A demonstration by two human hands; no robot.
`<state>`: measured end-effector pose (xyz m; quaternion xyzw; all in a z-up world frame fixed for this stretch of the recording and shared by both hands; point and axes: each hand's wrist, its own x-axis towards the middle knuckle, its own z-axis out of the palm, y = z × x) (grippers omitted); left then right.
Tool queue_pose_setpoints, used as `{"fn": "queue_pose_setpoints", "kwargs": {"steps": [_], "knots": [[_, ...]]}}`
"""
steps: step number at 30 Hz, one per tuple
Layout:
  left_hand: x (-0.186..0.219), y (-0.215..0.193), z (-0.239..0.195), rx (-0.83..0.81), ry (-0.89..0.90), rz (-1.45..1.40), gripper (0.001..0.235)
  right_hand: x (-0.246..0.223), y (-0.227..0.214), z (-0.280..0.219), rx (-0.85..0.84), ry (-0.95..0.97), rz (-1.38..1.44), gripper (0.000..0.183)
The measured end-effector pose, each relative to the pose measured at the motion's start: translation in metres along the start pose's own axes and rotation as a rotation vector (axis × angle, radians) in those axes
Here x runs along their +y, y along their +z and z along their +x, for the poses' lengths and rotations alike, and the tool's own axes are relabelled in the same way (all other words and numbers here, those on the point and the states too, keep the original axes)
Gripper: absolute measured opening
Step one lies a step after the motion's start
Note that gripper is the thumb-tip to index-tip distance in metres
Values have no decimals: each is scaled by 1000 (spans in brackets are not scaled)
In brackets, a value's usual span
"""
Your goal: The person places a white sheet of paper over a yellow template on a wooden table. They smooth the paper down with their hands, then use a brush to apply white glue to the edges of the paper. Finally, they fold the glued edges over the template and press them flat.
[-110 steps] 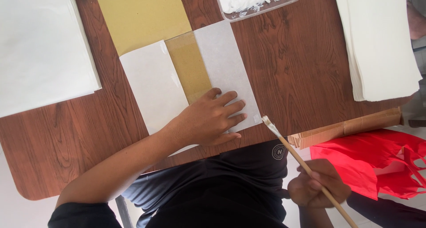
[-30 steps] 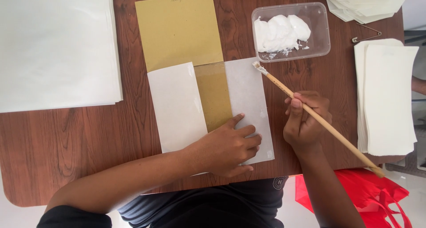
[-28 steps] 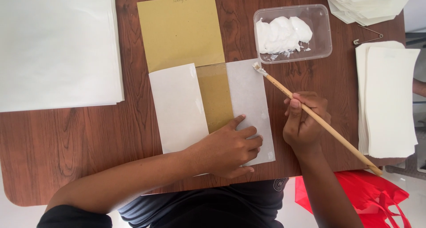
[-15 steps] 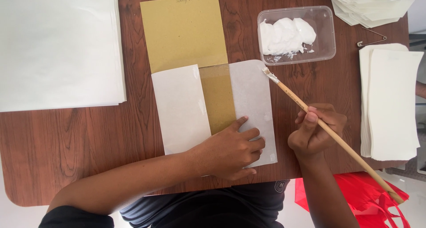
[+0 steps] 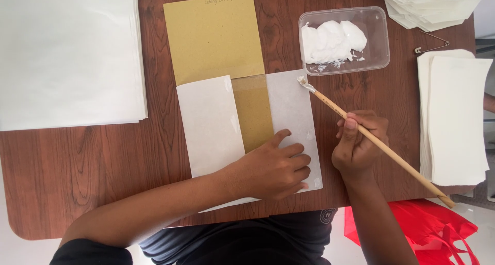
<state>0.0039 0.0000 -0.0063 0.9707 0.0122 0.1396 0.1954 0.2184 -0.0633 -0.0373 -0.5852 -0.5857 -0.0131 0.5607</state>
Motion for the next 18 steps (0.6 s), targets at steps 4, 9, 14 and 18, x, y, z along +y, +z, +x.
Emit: {"fn": "queue_pose_setpoints", "kwargs": {"steps": [4, 9, 14, 18], "knots": [[-11, -2, 5, 248, -108, 152, 22, 2, -2, -2, -23, 50, -1, 19], [-33, -3, 9, 149, -343, 330, 48, -2, -1, 1, -30, 78, -24, 19], [-40, -2, 10, 36, -420, 333, 50, 0, -3, -1, 21, 95, -15, 21], [-43, 0, 10, 1, -424, 336, 50, 2, -6, -2, 99, 70, 11, 21]]}}
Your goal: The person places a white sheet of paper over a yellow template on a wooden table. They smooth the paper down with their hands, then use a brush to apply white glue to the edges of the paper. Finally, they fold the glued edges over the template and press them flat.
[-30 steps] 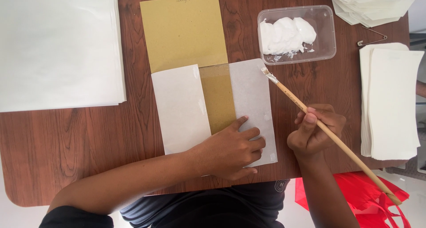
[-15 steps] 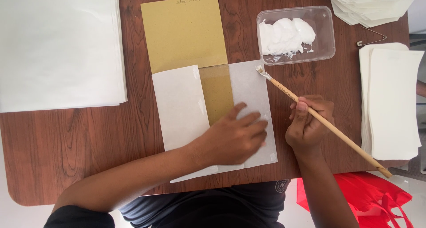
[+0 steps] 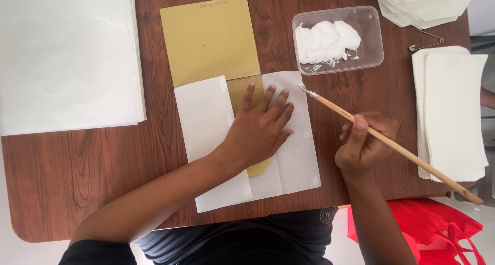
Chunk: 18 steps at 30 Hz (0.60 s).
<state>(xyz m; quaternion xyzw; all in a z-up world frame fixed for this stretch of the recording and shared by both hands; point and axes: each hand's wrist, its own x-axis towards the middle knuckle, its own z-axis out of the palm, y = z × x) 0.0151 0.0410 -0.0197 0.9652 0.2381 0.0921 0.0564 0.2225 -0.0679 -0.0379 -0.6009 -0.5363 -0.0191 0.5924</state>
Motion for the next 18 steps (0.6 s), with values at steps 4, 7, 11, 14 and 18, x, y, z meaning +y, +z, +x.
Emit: {"fn": "queue_pose_setpoints", "kwargs": {"steps": [4, 7, 11, 14, 18], "knots": [[-2, 7, -2, 209, 33, 109, 40, -12, 0, -4, 98, 81, 78, 23], [-2, 3, -1, 211, 21, 132, 39, -6, -1, -7, 101, 105, 121, 24], [-5, 4, 3, 241, 20, 129, 33, -7, 3, -3, 11, 66, 110, 17], [-6, 1, 5, -31, 6, 32, 35, 0, 6, 0, -14, -5, 165, 16], [-5, -1, 4, -25, 8, 45, 36, -18, 14, 8, -87, 53, 102, 16]]}}
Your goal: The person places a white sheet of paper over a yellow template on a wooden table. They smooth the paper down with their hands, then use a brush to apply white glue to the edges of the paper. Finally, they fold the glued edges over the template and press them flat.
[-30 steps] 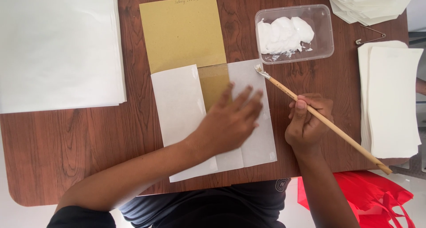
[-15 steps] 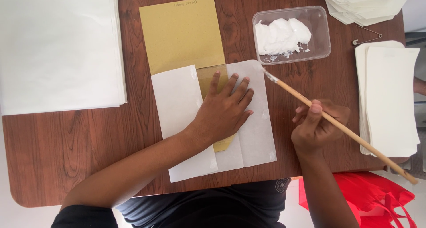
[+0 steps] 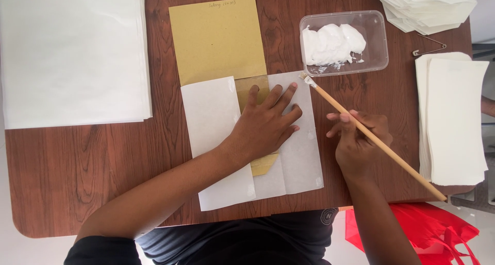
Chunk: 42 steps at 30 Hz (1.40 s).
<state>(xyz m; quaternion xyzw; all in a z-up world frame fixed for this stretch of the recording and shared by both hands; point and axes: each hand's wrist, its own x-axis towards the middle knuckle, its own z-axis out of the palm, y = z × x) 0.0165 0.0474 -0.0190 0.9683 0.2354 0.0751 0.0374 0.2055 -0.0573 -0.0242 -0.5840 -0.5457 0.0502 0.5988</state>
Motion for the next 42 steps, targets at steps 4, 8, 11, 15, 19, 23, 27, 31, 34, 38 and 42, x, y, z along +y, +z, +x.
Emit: {"fn": "queue_pose_setpoints", "kwargs": {"steps": [4, 8, 11, 15, 19, 23, 27, 31, 34, 38, 42], "knots": [[0, -2, 0, 11, -8, -26, 38, 2, 1, -1, 2, 10, -66, 19], [0, -2, 0, 22, -10, -29, 40, 13, -8, -8, 29, -32, -110, 22], [0, 0, 0, 34, -5, -25, 40, 15, -10, -12, 84, -23, -110, 26], [-1, 0, 0, 27, 3, -21, 40, 0, 2, 0, 34, 1, -97, 28], [-1, -1, 1, 18, 5, -33, 40, 9, -6, -6, 73, -23, -140, 26], [-1, -1, 1, 16, 12, -43, 42, 5, -3, -4, 106, 6, -84, 37], [0, -2, 0, 12, -3, -40, 41, 5, 1, -3, 69, -8, -104, 25], [1, -1, 0, 21, -9, -36, 41, 16, -11, -14, 105, 16, -140, 27], [0, -1, 0, 26, -7, -30, 41, 8, -8, -9, 90, 25, -106, 32], [1, -3, 0, 21, -8, -27, 41, 15, -8, -12, 99, -13, -141, 27], [-3, 8, -2, 126, 2, 16, 42, 4, -5, -13, 205, -9, -95, 25]]}}
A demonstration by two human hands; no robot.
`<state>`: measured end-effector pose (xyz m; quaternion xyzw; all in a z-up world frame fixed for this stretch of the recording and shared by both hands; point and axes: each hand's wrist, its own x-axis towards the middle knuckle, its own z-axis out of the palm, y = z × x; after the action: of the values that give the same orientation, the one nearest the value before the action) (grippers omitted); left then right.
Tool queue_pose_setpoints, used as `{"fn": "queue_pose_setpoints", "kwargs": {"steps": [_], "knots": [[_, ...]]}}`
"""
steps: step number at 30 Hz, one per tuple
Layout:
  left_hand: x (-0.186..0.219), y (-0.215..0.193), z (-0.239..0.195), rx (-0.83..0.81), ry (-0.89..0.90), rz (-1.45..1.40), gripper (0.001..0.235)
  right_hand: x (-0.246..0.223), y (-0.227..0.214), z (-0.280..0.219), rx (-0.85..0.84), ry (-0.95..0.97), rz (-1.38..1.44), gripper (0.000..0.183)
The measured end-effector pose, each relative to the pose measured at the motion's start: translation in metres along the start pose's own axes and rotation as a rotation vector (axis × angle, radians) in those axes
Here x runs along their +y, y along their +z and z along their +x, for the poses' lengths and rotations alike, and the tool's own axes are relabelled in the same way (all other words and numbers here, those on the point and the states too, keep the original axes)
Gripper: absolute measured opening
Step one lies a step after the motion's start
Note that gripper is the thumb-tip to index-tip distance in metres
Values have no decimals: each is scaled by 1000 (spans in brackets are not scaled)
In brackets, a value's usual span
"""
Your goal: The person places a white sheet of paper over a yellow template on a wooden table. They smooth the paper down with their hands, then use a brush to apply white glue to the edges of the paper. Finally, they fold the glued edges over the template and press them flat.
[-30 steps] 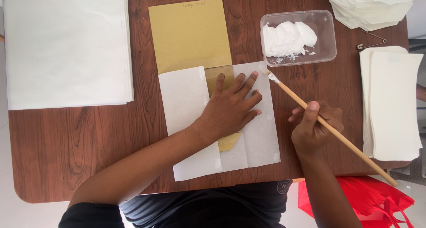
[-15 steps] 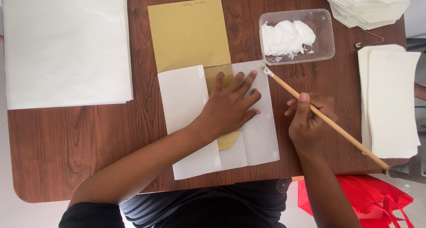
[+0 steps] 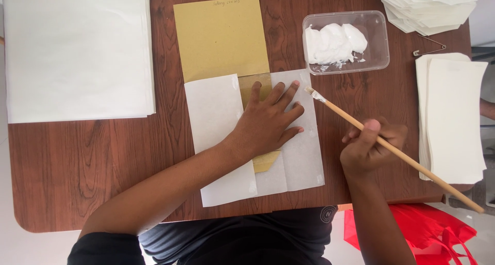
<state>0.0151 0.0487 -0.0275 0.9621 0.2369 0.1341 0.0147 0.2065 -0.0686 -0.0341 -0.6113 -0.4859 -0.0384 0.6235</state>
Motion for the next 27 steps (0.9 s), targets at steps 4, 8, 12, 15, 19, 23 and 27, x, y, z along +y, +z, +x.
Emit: {"fn": "queue_pose_setpoints", "kwargs": {"steps": [4, 8, 12, 15, 19, 23, 27], "knots": [[2, 9, -2, 129, 15, 40, 46, -17, 0, 11, 190, -15, 30, 26], [3, 13, 0, 137, 23, 17, 48, -11, -17, 45, 260, 112, -10, 33], [3, 14, -2, 137, 46, 85, 52, 8, -29, 92, 168, 238, 19, 35], [1, 15, -3, 158, 55, 108, 53, 34, -24, 116, 79, 305, 25, 33], [0, 17, -3, 137, 70, 131, 55, 62, -13, 129, -24, 415, -19, 34], [3, -1, 0, -141, 15, 19, 53, 88, -15, 120, -29, 327, -88, 25], [3, 1, 0, -131, 20, 17, 57, 71, -10, 105, -189, 541, -9, 29]]}}
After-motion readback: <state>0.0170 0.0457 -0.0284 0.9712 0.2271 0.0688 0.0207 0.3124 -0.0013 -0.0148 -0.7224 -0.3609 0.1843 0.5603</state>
